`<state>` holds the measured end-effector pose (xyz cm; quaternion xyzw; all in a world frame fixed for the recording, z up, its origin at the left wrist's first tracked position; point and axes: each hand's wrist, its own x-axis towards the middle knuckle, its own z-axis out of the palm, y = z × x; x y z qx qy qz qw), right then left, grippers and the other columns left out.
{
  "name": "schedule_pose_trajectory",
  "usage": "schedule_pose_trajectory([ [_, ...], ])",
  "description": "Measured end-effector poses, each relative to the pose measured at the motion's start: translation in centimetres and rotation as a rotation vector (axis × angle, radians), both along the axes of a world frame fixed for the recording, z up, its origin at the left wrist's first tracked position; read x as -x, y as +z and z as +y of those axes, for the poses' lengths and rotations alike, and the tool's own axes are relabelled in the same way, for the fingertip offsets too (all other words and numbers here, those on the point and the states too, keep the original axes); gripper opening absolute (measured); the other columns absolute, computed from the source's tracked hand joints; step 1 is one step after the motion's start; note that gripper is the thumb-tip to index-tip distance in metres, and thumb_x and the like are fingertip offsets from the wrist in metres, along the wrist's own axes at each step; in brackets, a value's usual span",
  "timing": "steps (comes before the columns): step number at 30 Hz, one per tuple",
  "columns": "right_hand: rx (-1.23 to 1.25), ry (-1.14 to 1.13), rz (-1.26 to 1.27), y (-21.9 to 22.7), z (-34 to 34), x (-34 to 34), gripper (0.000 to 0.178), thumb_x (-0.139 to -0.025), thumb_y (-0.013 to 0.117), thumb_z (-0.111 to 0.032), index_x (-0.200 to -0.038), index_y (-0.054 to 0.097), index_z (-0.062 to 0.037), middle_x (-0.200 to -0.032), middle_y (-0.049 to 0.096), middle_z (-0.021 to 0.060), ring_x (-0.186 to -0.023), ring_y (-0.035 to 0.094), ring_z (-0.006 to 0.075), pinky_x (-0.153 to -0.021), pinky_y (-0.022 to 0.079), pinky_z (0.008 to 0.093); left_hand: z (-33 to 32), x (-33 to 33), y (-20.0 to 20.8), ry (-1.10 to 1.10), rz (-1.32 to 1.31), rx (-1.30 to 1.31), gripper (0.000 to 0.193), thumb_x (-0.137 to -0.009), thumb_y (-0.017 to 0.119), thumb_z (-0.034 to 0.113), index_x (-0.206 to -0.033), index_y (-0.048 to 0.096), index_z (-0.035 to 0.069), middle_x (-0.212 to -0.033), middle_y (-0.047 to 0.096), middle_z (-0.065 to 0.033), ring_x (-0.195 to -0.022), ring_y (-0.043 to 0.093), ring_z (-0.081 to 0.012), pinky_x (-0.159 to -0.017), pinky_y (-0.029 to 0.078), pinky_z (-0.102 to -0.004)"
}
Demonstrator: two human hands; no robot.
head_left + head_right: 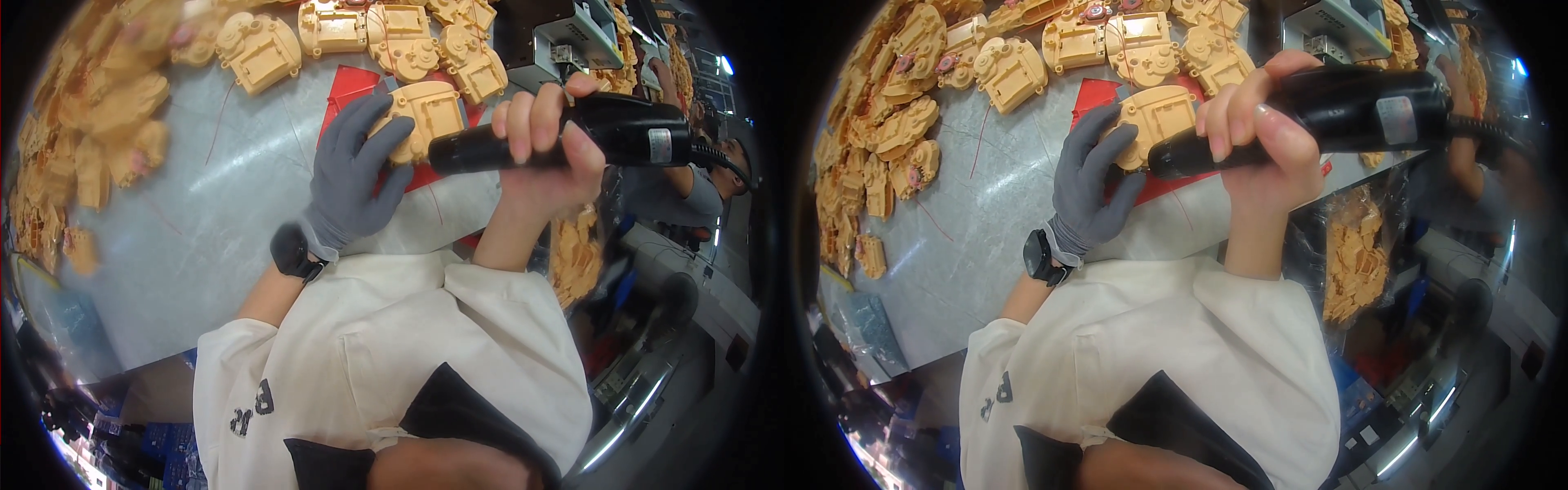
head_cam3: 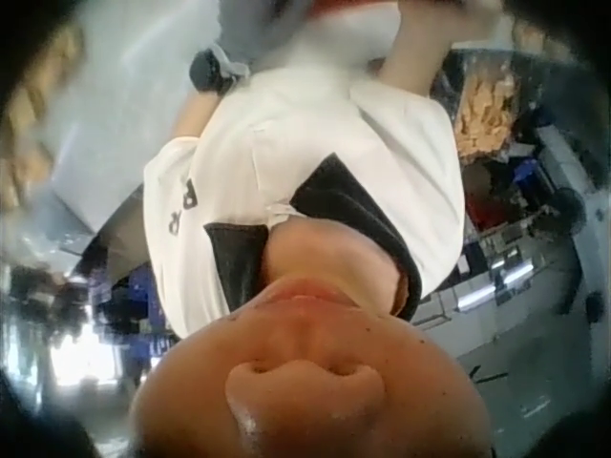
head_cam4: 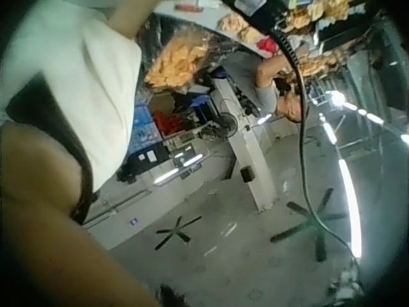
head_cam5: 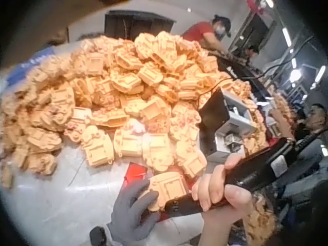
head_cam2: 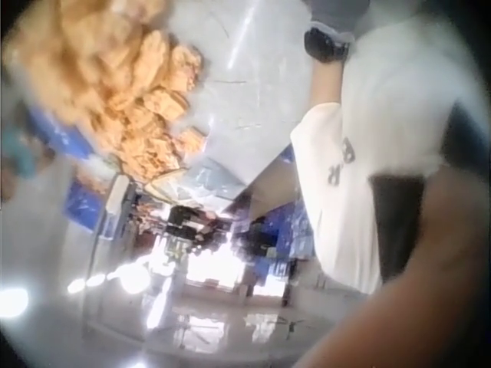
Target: The person assembles yellow plastic toy parts by securing them together with screws using an electric screwdriver.
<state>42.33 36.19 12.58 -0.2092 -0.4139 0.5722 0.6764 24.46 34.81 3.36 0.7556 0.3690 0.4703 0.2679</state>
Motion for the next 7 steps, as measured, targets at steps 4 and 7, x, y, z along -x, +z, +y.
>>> schedule_pose_trajectory([
  [4, 0.012, 0.010, 0.016, -0.11, 0.11, 0.14, 0.045, -0.075, 0.043, -0.009, -0.120, 0.043, -0.0068, -0.066, 0.046, 0.0061, -0.055, 0.047, 0.0186, -0.064, 0.042, 0.0352, -0.05, 0.10, -0.19, 0.008, -0.011, -0.006, 0.052, -0.066, 0.064, 0.007, -0.117, 0.051, 0.008, -0.121, 0.046, -0.0194, -0.111, 0.047, -0.0392, -0.091, 0.040, -0.0441],
  [7, -0.015, 0.041, 0.018, -0.07, 0.18, 0.12, 0.045, -0.076, 0.043, -0.010, -0.121, 0.042, -0.0065, -0.067, 0.047, 0.0068, -0.054, 0.047, 0.0194, -0.064, 0.042, 0.0355, -0.13, 0.19, -0.16, 0.001, -0.021, 0.016, 0.052, -0.067, 0.064, 0.008, -0.117, 0.051, 0.009, -0.121, 0.046, -0.0194, -0.111, 0.047, -0.0395, -0.092, 0.039, -0.0441],
])
